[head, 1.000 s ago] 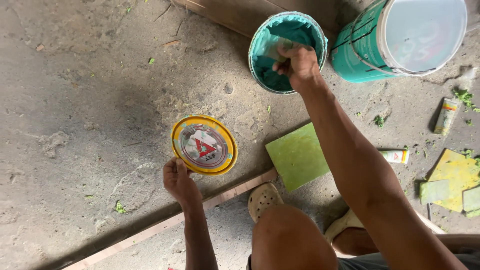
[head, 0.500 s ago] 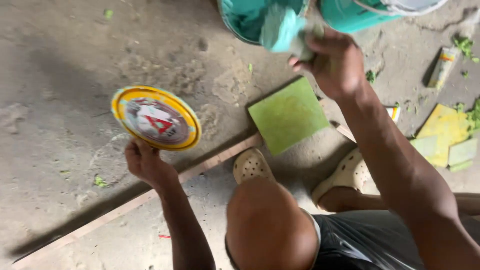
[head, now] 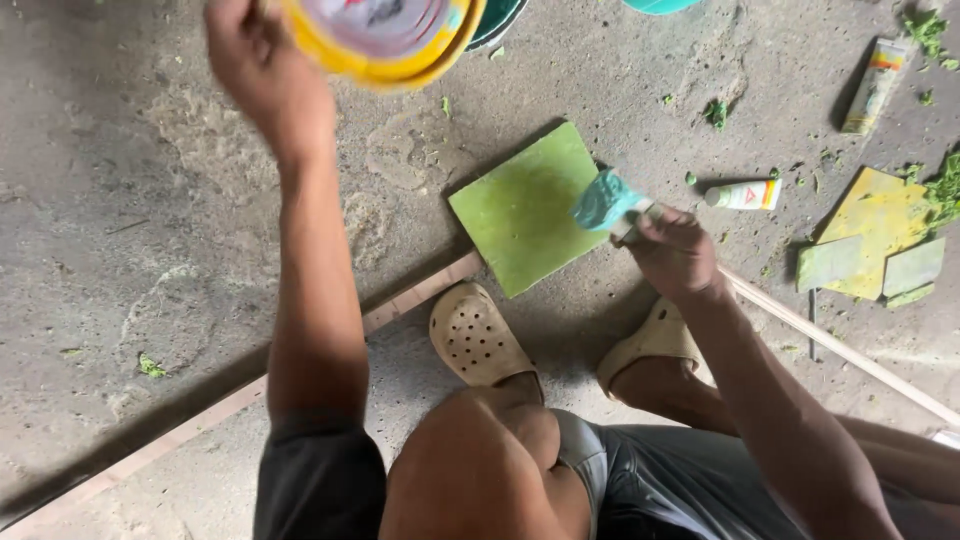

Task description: Mixing and applying green putty onto a small square board using a hand-held scraper

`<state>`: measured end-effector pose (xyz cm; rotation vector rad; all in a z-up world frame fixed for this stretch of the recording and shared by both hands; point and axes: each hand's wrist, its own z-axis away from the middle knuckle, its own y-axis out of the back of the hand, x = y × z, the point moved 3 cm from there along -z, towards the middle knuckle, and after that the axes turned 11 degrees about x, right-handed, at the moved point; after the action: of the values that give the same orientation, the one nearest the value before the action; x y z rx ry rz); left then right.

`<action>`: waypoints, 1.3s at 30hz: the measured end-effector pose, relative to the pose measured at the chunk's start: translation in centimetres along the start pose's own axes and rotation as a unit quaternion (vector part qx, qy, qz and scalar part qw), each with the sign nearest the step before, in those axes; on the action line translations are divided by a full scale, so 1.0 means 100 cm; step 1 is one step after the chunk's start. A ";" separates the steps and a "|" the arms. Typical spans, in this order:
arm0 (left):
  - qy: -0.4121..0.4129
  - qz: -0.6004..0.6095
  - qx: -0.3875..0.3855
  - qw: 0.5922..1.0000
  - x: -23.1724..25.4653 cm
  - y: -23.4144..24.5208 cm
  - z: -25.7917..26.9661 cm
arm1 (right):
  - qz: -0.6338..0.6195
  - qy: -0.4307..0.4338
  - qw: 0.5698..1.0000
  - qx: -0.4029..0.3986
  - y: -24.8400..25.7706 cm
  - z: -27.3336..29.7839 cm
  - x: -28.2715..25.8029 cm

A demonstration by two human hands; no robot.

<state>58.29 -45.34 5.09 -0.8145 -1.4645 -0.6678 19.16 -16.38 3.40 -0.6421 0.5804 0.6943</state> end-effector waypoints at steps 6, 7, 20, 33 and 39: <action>-0.151 -0.129 -0.032 0.980 -0.015 -0.047 -0.020 | 0.001 -0.024 1.000 0.017 0.020 -0.005 0.036; -0.192 -0.170 -0.043 0.966 -0.018 -0.050 -0.020 | 0.009 -0.014 1.000 0.018 0.023 -0.007 0.040; -0.233 -0.395 -0.607 0.649 -0.010 0.017 0.241 | -0.054 -0.056 0.997 0.009 0.032 -0.017 0.045; -0.266 -0.361 -0.609 0.654 -0.003 0.055 0.261 | -0.070 -0.048 0.996 0.007 -0.001 -0.018 0.039; -0.268 -0.092 -0.549 0.786 0.005 0.077 0.272 | -0.017 0.006 0.999 0.044 -0.006 -0.023 0.040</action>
<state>48.69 -18.83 3.40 -1.8910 -1.5998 -1.6030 21.49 -16.75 -0.63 -0.5740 0.6061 0.6293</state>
